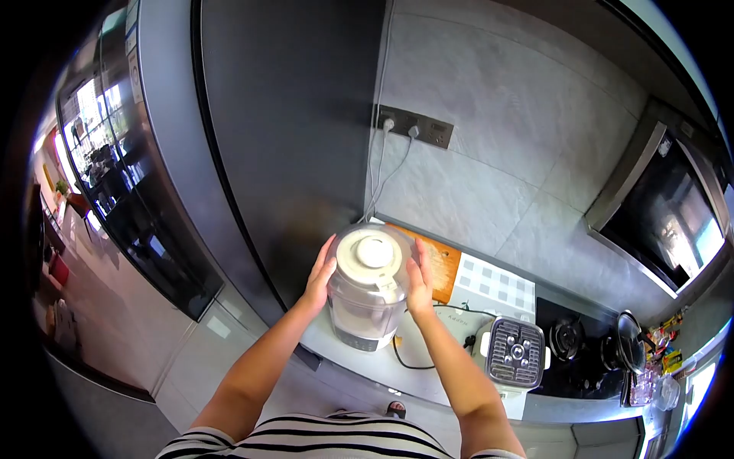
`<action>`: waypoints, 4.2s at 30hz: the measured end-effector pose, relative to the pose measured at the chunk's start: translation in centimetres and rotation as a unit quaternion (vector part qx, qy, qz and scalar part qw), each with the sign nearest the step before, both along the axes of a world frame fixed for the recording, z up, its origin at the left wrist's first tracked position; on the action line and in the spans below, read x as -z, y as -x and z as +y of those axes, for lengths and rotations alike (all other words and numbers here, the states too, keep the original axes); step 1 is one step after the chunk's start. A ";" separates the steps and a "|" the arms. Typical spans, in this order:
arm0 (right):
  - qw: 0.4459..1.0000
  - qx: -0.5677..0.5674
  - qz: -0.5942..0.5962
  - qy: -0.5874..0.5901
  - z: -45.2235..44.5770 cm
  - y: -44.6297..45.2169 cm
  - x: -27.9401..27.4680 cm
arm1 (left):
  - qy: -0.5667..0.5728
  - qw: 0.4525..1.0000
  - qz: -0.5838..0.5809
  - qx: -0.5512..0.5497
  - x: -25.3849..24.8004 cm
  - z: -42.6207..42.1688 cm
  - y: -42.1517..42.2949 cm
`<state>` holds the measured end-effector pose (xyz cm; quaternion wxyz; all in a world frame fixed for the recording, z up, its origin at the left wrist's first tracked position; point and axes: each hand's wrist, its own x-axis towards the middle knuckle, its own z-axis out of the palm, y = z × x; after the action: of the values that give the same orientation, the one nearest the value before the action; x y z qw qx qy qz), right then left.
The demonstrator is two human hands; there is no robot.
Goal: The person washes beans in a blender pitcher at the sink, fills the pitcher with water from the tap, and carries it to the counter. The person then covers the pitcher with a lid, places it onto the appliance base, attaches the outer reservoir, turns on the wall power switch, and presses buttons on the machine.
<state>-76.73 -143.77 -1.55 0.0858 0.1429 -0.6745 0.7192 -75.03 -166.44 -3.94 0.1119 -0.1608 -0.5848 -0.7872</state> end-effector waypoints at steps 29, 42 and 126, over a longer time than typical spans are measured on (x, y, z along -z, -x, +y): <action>0.978 -0.021 -0.185 0.097 -0.5 -3.7 6.9 | 0.067 0.996 0.045 -0.034 9.7 0.9 -2.7; 0.983 0.001 -0.121 0.137 -1.2 -3.0 3.3 | 0.027 0.997 -0.068 -0.039 -0.1 0.1 -2.6; 0.852 0.130 0.129 -0.490 3.7 28.6 -6.1 | 0.617 0.784 0.056 0.028 -14.0 9.7 26.4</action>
<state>-105.37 -140.10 4.59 0.1838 0.1686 -0.9348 0.2528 -101.39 -156.72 10.07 -0.0009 -0.2551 -0.9339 -0.2505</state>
